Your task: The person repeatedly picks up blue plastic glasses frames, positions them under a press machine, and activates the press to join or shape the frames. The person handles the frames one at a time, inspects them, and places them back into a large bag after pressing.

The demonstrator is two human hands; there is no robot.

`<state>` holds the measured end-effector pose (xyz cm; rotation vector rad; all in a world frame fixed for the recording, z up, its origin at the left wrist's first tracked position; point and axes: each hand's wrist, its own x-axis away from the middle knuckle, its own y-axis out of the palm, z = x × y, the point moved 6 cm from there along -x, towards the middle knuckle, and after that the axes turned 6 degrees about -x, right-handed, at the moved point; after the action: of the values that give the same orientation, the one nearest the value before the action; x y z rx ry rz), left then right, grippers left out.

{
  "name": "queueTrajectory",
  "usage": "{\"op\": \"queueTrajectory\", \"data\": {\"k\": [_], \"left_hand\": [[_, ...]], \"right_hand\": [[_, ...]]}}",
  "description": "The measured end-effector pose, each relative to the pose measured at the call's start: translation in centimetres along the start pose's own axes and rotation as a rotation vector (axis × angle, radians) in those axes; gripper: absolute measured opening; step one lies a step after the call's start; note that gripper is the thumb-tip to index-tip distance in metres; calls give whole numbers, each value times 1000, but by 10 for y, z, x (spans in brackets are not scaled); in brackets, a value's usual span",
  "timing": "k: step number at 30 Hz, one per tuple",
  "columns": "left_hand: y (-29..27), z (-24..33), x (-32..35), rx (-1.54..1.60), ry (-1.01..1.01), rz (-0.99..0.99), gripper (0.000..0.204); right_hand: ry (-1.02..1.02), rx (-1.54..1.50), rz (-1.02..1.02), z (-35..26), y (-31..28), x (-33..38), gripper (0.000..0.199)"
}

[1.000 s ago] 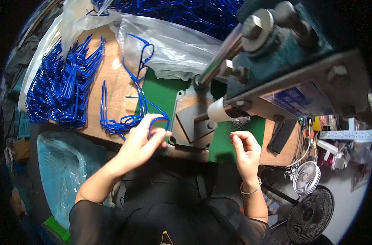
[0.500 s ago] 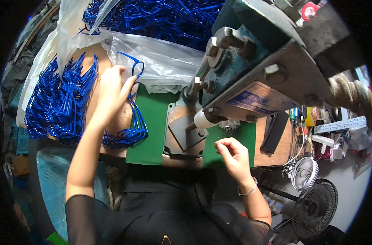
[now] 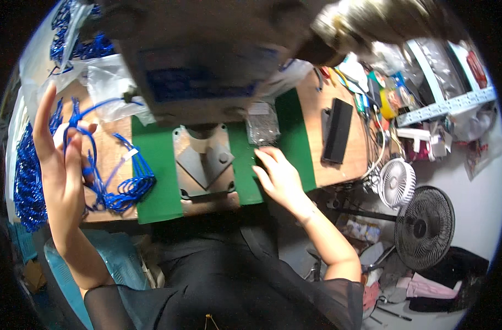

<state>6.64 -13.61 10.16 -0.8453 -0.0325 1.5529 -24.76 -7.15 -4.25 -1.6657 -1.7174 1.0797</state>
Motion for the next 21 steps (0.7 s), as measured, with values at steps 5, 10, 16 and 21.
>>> {"op": "queueTrajectory", "data": {"k": [5,10,16,21], "left_hand": [[0,17,22,-70,-108,-286,29],[-20,-4,12,-601,82,-207,13],[34,-11,48,705,-644,-217,18],[60,-2,67,813,-641,-98,35]], "right_hand": [[-29,269,-1,-6,18,7,37],[-2,65,161,0,-27,9,26],[232,-214,279,40,11,13,7],[207,-153,207,36,13,12,8]]}}
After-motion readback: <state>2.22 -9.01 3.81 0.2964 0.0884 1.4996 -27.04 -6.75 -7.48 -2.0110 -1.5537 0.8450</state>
